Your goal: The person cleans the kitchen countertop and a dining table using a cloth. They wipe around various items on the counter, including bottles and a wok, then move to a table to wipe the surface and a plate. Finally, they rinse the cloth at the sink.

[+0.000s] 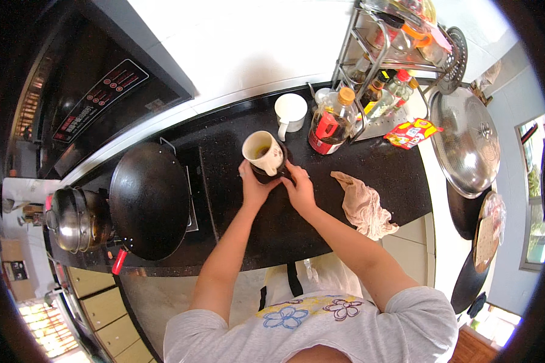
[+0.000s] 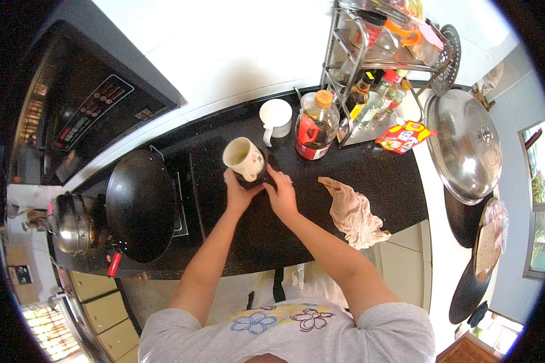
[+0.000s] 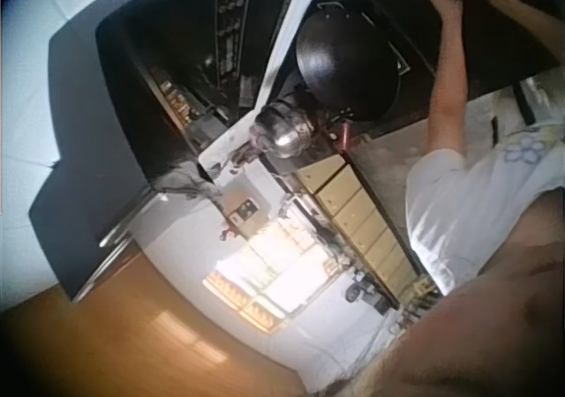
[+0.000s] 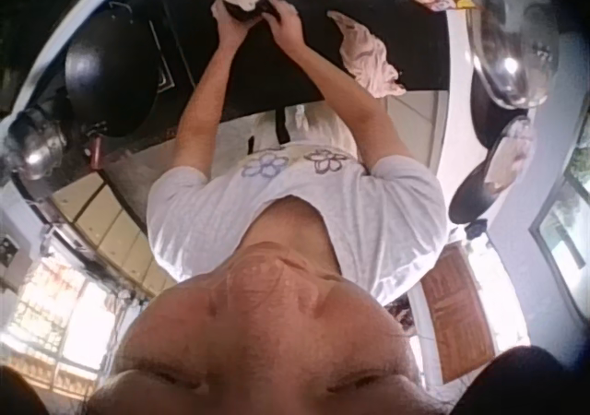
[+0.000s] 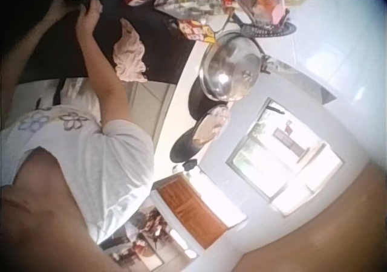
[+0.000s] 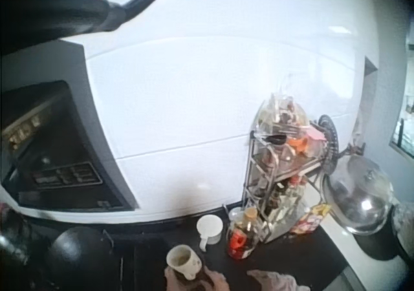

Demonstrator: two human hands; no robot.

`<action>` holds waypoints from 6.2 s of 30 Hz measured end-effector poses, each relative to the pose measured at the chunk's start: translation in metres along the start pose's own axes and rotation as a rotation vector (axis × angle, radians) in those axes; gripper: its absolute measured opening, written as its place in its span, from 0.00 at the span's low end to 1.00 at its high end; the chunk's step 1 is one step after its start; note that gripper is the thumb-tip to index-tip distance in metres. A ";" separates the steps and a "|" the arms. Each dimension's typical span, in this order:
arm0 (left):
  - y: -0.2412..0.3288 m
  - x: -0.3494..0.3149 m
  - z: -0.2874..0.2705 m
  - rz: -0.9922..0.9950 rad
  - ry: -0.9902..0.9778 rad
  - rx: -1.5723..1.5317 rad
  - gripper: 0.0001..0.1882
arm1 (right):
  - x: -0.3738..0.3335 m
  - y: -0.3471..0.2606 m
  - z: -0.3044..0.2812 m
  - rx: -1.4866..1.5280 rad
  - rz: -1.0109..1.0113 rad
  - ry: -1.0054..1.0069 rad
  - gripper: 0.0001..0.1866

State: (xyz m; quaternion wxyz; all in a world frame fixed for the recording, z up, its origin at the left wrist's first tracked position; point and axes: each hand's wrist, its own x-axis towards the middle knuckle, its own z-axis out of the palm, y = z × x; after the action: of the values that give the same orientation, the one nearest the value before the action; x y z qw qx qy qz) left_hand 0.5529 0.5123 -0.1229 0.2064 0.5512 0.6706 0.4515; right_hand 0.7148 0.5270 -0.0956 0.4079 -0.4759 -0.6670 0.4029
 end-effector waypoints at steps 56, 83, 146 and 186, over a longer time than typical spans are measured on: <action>0.255 -0.052 0.503 0.740 -0.615 0.454 0.29 | -0.063 0.235 -0.447 -1.024 0.395 0.537 0.24; 0.110 -0.125 0.024 0.146 -0.655 0.370 0.19 | -0.123 0.034 -0.124 -0.442 0.059 -0.065 0.23; 0.417 -1.519 0.024 2.070 -2.728 -0.249 0.25 | -1.525 -0.207 -0.065 -0.458 1.499 2.368 0.23; 0.245 -1.987 -0.253 2.522 -2.293 -0.351 0.32 | -2.061 -0.276 0.145 -0.492 1.509 2.521 0.23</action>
State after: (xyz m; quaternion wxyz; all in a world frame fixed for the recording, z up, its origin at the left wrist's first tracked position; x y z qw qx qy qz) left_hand 1.1031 -1.4263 -0.2294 -0.1419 -0.6885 0.6793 0.2107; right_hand 0.9376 -1.5415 -0.2204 0.3138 -0.7823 0.4639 -0.2727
